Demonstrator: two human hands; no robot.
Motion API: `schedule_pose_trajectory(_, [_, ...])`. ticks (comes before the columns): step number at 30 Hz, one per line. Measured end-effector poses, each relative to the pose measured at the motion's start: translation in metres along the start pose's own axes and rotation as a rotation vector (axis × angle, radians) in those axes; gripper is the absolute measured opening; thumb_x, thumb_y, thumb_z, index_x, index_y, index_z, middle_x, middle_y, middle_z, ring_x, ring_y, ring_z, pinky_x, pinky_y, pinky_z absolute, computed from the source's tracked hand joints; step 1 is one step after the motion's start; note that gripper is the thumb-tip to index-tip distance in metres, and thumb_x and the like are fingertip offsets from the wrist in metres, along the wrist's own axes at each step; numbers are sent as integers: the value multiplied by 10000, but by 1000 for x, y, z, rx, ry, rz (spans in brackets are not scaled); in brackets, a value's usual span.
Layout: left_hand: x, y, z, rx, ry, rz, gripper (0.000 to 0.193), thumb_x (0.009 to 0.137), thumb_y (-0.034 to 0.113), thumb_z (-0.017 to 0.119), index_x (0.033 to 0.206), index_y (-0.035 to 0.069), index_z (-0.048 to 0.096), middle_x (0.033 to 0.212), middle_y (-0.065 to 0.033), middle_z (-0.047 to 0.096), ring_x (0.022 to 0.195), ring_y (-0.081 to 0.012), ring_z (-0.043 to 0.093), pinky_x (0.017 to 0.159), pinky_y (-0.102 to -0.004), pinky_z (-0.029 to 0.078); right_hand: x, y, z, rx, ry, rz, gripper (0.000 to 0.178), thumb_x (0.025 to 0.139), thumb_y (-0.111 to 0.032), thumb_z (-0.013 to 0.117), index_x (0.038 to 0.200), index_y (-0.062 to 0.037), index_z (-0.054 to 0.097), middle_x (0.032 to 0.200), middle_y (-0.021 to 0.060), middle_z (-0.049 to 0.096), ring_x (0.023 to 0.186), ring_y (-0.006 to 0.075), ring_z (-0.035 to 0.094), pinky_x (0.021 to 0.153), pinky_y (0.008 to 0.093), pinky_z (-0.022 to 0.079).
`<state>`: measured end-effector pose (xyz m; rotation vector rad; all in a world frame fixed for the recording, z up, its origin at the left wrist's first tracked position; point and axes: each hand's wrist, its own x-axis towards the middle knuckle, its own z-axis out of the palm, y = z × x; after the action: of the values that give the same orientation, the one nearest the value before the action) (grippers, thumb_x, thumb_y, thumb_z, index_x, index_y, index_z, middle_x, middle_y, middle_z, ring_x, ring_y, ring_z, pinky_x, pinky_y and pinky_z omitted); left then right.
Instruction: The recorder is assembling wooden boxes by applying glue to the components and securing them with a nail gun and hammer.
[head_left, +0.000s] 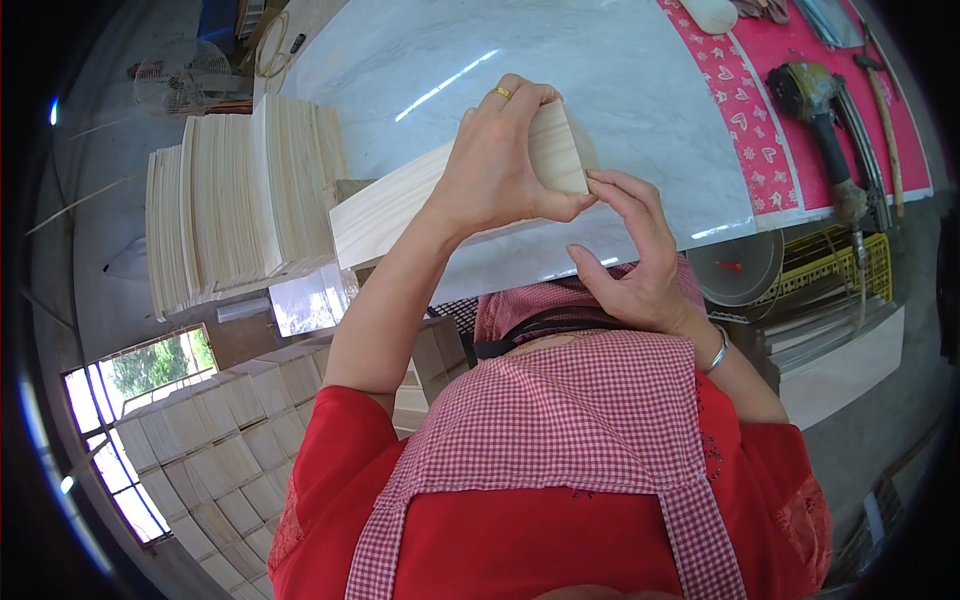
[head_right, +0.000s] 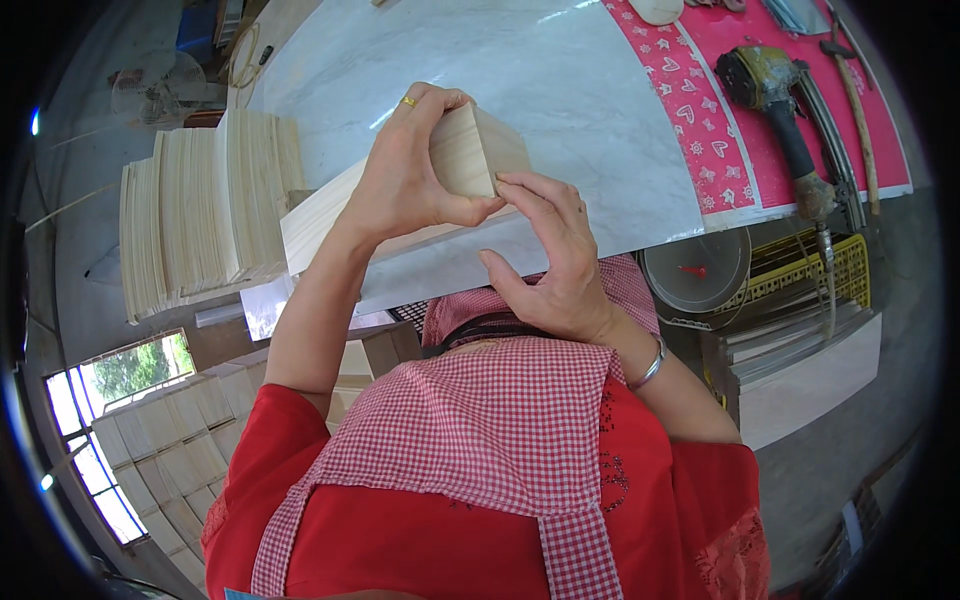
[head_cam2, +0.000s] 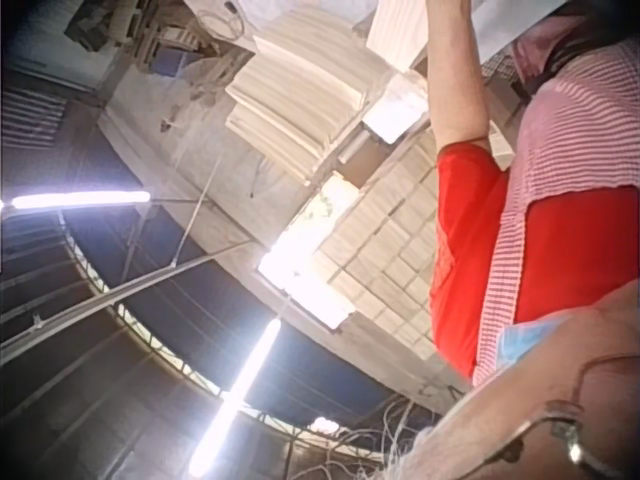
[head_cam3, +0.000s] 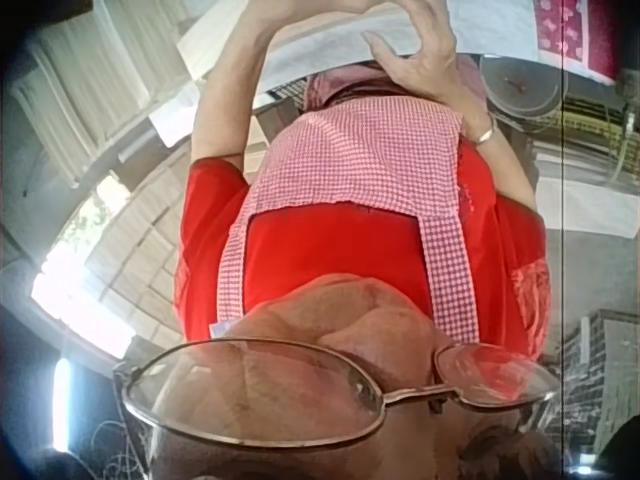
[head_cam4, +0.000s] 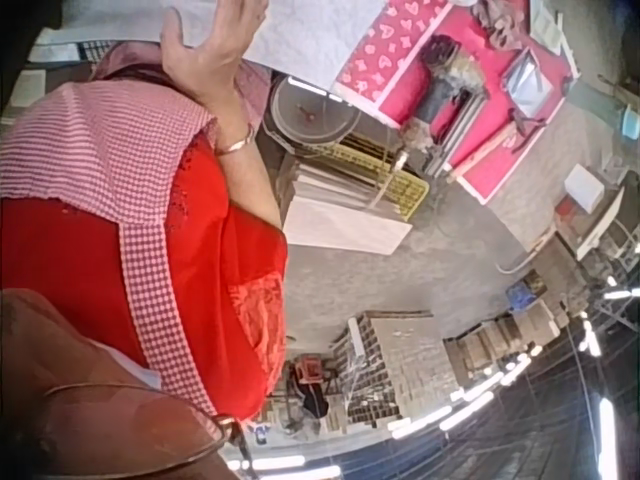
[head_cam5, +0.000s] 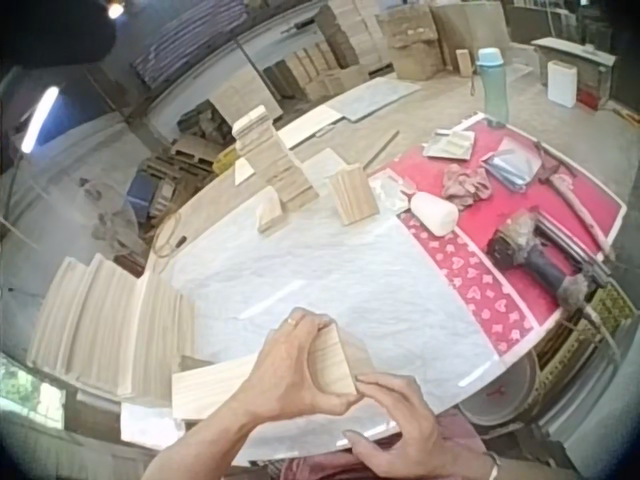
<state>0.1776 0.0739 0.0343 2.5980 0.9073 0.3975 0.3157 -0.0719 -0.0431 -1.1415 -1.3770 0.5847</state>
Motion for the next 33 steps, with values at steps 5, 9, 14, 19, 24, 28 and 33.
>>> schedule_pose_trajectory(5, [-2, -1, -1, -24, -1, -6, 811, 503, 347, 889, 1159, 12, 548, 1059, -142, 568, 963, -326, 591, 826, -418, 496, 24, 8, -14, 91, -107, -36, 686, 761, -110, 757, 1374, 5, 471, 1342, 197, 523, 1235, 331, 532, 1032, 407, 434])
schedule_pose_trajectory(9, [-2, -1, 1, -53, -17, -30, 832, 499, 367, 885, 1173, 12, 551, 1083, -141, 566, 985, -326, 580, 843, -418, 471, 51, 14, -1, 90, -34, -55, 812, 766, -231, 796, 1419, 43, 399, 1349, 244, 511, 1219, 380, 535, 1020, 426, 436])
schedule_pose_trajectory(14, [-2, 2, -2, -52, -36, -70, 871, 492, 409, 873, 1198, 10, 555, 1128, -140, 561, 1025, -330, 564, 866, -424, 423, 39, 1, -8, 77, -113, -68, 888, 773, -285, 801, 1457, 50, 346, 1384, 260, 489, 1256, 396, 514, 1047, 427, 420])
schedule_pose_trajectory(19, [-2, 2, -3, -45, -44, -74, 862, 496, 392, 865, 1204, 11, 553, 1128, -138, 559, 1013, -329, 563, 865, -425, 417, 20, -18, -25, 102, -191, -30, 798, 795, -272, 782, 1418, 55, 407, 1377, 241, 501, 1241, 376, 527, 1035, 420, 429])
schedule_pose_trajectory(24, [-5, 1, -3, -31, -27, -75, 872, 491, 395, 867, 1207, 13, 548, 1125, -139, 556, 1005, -326, 563, 864, -423, 414, 32, 10, -33, 188, -170, 63, 536, 876, -220, 701, 1323, 28, 540, 1257, 192, 585, 1137, 292, 580, 967, 380, 461])
schedule_pose_trajectory(28, [-3, 3, -1, -40, -35, -70, 875, 489, 391, 867, 1209, 13, 542, 1124, -137, 555, 1008, -326, 565, 862, -421, 412, 77, 52, -17, 196, -60, 102, 384, 940, -222, 628, 1253, -1, 607, 1177, 165, 618, 1077, 242, 594, 910, 336, 469])
schedule_pose_trajectory(33, [-5, 5, -3, 2, -38, -75, 849, 491, 355, 854, 1205, 23, 537, 1120, -145, 551, 1030, -336, 562, 894, -422, 441, 95, 81, -4, 420, -364, 326, 364, 1000, -341, 559, 1130, -22, 678, 1014, 47, 655, 962, 130, 584, 848, 270, 462])
